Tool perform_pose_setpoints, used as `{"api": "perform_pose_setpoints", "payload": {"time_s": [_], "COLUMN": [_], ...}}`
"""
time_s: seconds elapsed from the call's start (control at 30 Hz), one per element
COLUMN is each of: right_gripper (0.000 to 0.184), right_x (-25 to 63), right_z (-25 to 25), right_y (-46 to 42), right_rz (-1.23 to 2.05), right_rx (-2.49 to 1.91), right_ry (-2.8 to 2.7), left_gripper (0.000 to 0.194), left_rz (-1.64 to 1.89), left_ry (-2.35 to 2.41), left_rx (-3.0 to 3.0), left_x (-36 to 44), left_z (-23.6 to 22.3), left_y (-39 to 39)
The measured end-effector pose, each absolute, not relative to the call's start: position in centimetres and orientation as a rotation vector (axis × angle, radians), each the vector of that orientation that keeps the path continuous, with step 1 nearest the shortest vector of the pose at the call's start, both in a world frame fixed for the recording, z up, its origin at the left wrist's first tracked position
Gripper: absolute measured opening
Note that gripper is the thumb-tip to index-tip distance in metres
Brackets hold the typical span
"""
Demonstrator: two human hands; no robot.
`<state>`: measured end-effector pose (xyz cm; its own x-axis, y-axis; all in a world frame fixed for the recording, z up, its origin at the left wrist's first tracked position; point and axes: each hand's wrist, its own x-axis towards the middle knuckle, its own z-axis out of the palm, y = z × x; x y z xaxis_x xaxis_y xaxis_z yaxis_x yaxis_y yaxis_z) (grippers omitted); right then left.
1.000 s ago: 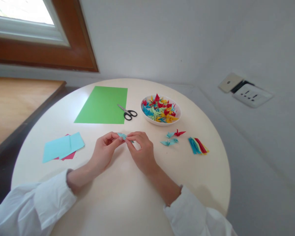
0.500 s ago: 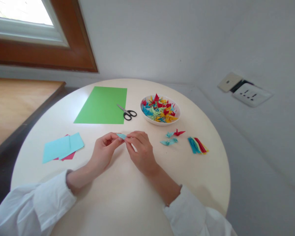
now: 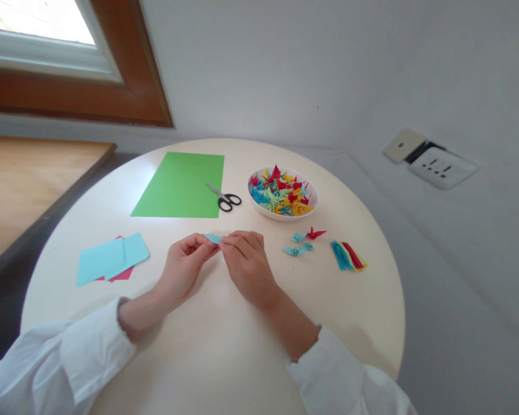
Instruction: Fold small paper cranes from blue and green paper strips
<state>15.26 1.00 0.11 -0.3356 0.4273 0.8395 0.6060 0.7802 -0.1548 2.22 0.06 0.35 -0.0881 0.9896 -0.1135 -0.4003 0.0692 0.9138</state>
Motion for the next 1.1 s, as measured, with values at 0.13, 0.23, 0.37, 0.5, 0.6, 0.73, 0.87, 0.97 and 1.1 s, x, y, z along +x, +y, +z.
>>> {"api": "perform_pose_setpoints", "payload": {"time_s": [0.13, 0.23, 0.37, 0.5, 0.6, 0.73, 0.87, 0.97, 1.1], "right_gripper": [0.013, 0.014, 0.014, 0.014, 0.012, 0.01, 0.009, 0.011, 0.013], "right_x": [15.32, 15.45, 15.52, 15.3, 15.09, 14.93, 14.83, 14.79, 14.83], "right_z": [0.11, 0.03, -0.02, -0.04, -0.15, -0.36, -0.44, -0.35, -0.25], "right_y": [0.97, 0.98, 1.03, 1.1, 1.15, 1.21, 1.21, 1.15, 1.07], "right_rz": [-0.286, -0.317, -0.301, -0.235, -0.164, -0.047, 0.077, 0.058, -0.016], "right_rx": [-0.768, -0.752, -0.76, -0.803, -0.842, -0.887, -0.943, -0.944, -0.902], "right_ry": [-2.005, -2.037, -2.048, -1.991, -1.925, -1.849, -1.82, -1.83, -1.841], "left_gripper": [0.014, 0.014, 0.015, 0.015, 0.014, 0.014, 0.014, 0.014, 0.014], "left_rz": [1.375, 1.375, 1.36, 1.368, 1.373, 1.374, 1.377, 1.384, 1.375], "left_ry": [0.994, 0.978, 0.986, 0.977, 0.976, 1.009, 1.039, 1.052, 1.037], "left_rx": [0.736, 0.667, 0.608, 0.615, 0.669, 0.729, 0.766, 0.789, 0.798], "left_x": [2.23, 2.3, 2.42, 2.42, 2.33, 2.23, 2.19, 2.18, 2.16], "left_z": [0.62, 0.81, 0.95, 0.96, 0.9, 0.69, 0.4, 0.24, 0.15], "left_y": [-0.08, -0.14, -0.15, -0.15, -0.13, -0.03, 0.07, 0.1, 0.13]}}
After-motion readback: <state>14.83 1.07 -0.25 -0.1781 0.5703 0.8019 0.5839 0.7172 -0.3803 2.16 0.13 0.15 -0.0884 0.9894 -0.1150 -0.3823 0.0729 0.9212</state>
